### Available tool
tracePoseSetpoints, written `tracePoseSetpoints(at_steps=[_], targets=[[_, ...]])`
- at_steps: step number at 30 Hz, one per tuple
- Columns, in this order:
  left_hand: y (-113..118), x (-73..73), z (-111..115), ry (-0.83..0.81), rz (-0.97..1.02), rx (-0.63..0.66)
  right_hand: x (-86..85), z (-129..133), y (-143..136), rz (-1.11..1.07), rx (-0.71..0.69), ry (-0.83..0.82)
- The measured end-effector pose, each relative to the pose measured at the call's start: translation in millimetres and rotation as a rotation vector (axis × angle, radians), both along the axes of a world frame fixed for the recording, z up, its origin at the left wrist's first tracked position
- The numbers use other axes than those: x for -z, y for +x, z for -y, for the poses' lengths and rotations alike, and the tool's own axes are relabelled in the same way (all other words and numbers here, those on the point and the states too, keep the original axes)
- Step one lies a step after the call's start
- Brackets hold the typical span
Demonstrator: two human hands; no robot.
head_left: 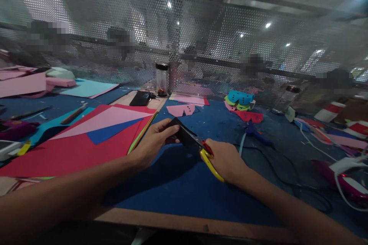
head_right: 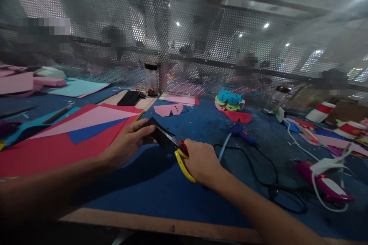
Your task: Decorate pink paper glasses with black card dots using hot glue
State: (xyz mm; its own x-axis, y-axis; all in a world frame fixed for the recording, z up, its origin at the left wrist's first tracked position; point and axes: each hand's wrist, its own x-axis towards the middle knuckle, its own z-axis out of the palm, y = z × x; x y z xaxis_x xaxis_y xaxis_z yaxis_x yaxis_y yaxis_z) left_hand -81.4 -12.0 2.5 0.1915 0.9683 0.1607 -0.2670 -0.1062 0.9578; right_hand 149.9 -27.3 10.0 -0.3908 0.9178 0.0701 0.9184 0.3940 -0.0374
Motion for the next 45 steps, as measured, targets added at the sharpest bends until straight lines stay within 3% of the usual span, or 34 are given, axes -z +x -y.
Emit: tracePoseSetpoints(at_steps=[45], targets=[[-1.9, 1.6, -3.5, -0.003, -0.051, 0.011, 6.1, -3.2, 2.8, 0.009, -0.005, 0.033]])
